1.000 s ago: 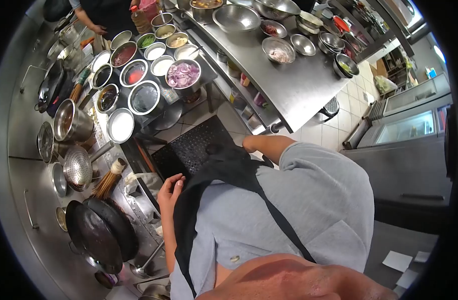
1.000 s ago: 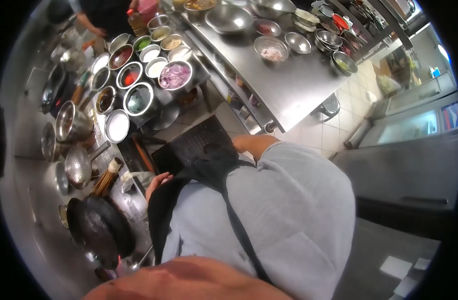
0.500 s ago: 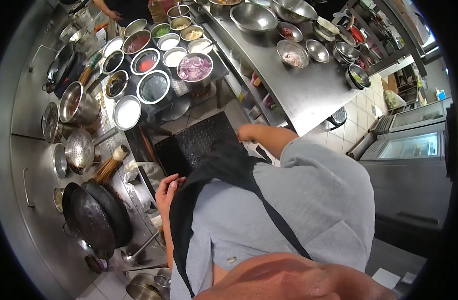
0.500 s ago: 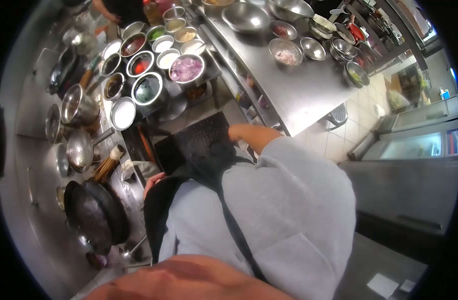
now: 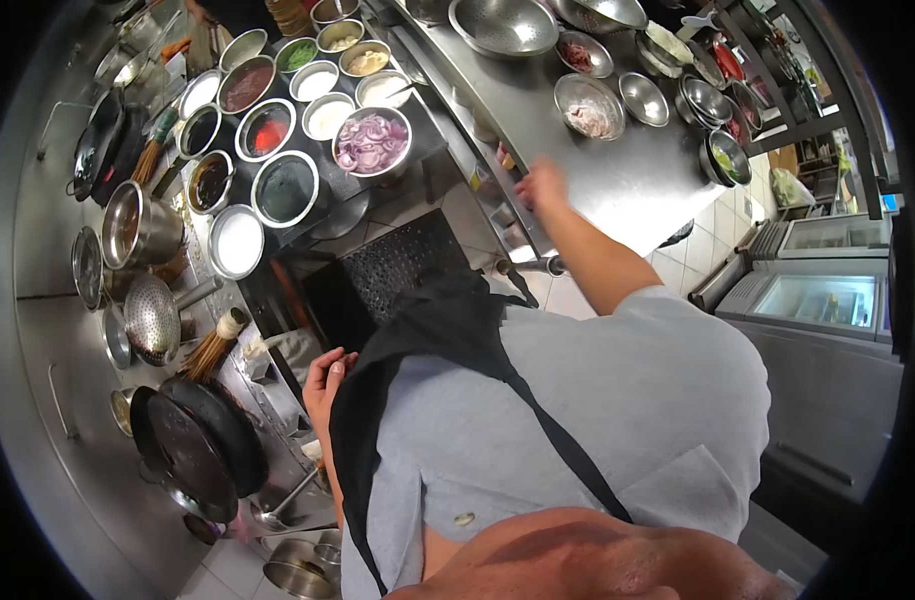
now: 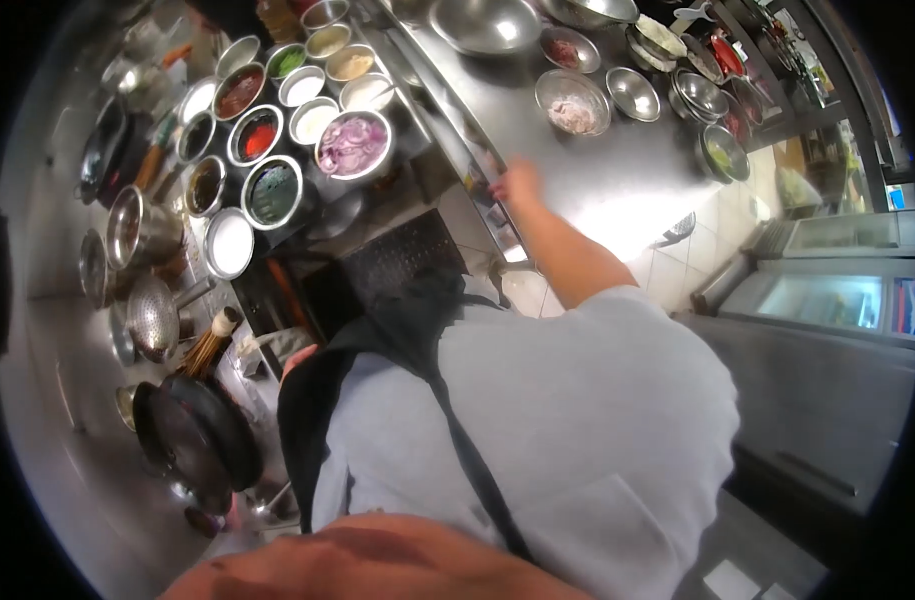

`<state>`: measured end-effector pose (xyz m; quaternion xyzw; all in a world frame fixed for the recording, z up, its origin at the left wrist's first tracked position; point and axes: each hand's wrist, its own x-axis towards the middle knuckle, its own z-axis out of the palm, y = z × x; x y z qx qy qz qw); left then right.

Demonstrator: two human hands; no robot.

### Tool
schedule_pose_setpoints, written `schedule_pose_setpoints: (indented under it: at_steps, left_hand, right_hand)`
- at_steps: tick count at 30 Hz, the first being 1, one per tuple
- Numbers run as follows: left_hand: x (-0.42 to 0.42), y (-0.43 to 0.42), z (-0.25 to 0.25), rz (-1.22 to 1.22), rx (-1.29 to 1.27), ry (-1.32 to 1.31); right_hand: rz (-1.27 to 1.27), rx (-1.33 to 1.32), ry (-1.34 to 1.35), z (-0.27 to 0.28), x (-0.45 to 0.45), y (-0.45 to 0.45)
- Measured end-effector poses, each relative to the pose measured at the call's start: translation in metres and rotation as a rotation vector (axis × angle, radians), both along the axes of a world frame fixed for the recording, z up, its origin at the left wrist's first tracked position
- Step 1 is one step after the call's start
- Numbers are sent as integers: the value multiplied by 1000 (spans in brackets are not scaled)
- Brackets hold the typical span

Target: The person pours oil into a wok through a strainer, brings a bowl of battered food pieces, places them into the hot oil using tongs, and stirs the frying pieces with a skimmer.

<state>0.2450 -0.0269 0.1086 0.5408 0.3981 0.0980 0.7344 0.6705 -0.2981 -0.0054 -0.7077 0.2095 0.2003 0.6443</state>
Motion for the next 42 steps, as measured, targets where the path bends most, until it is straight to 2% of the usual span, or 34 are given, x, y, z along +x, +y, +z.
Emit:
schedule_pose_setpoints:
  at_steps: [1, 3, 4, 6, 9, 11, 13, 14, 16, 17, 18, 20, 21, 22, 24, 26, 28, 29, 31, 32, 35, 36, 38, 40, 41, 42]
  left_hand:
    - [9, 2, 0, -22, 39, 47]
    - [31, 9, -6, -57, 78, 87]
    - [41, 13, -17, -97, 83, 40]
    - [64, 19, -22, -151, 89, -5]
    - [112, 22, -8, -388, 230, -27]
    - [141, 20, 0, -442, 231, -43]
    - [167, 16, 8, -536, 270, -78]
    - [175, 14, 9, -548, 276, -80]
    - [190, 12, 12, -621, 290, -75]
    - [195, 12, 9, -643, 296, -75]
    - [199, 13, 8, -652, 297, -75]
    - [205, 11, 5, -667, 297, -57]
    - [207, 10, 6, -663, 296, -53]
    - [208, 10, 6, -656, 301, -38]
    - [210, 10, 6, -648, 307, -13]
    - [214, 9, 7, -621, 265, 8]
    - [219, 8, 7, -632, 305, 18]
    - [221, 8, 7, -652, 345, 26]
    - [227, 6, 11, -653, 342, 33]
    - [231, 4, 12, -658, 338, 29]
    - [238, 4, 13, -674, 367, 12]
    - [241, 4, 12, -682, 357, 18]
    - [239, 6, 7, -665, 324, -19]
    - [238, 9, 3, -683, 260, -24]
    - [237, 9, 4, -687, 240, -22]
    - [237, 9, 5, -687, 226, -28]
  right_hand:
    - [-256, 12, -98, 22, 12, -16]
    - [-590, 51, -159, 43, 55, -52]
    - [-603, 47, -160, 45, 69, -66]
    - [-497, 175, -181, 47, 91, -91]
    - [-351, 136, -217, 35, 101, -121]
    - [-279, 122, -249, 38, 96, -136]
    - [-90, 152, -192, 44, 86, -160]
    - [160, -58, -380, 45, 80, -175]
    - [24, -56, -224, 64, 80, -189]
    - [252, -313, -406, 53, 87, -204]
    - [243, -312, -404, 45, 95, -219]
    - [169, -221, -73, 83, 100, -208]
    - [376, -475, -17, 75, 122, -220]
    - [385, -473, -17, 82, 136, -210]
    - [461, -1377, -529, 101, 155, -177]
    - [444, -1432, -747, 86, 210, -154]
    - [478, -1386, -593, 123, 224, -102]
    - [486, -1379, -597, 116, 243, -96]
    - [88, -648, 46, 99, 286, -83]
    - [91, -648, 46, 92, 293, -83]
    - [-273, -156, -175, 77, 293, -81]
    - [-278, -165, -166, 78, 293, -88]
    - [-87, -438, -321, 96, 278, -110]
    - [-83, -440, -290, 129, 243, -133]
    - [-88, -476, -376, 150, 207, -133]
    - [-98, -484, -373, 150, 183, -144]
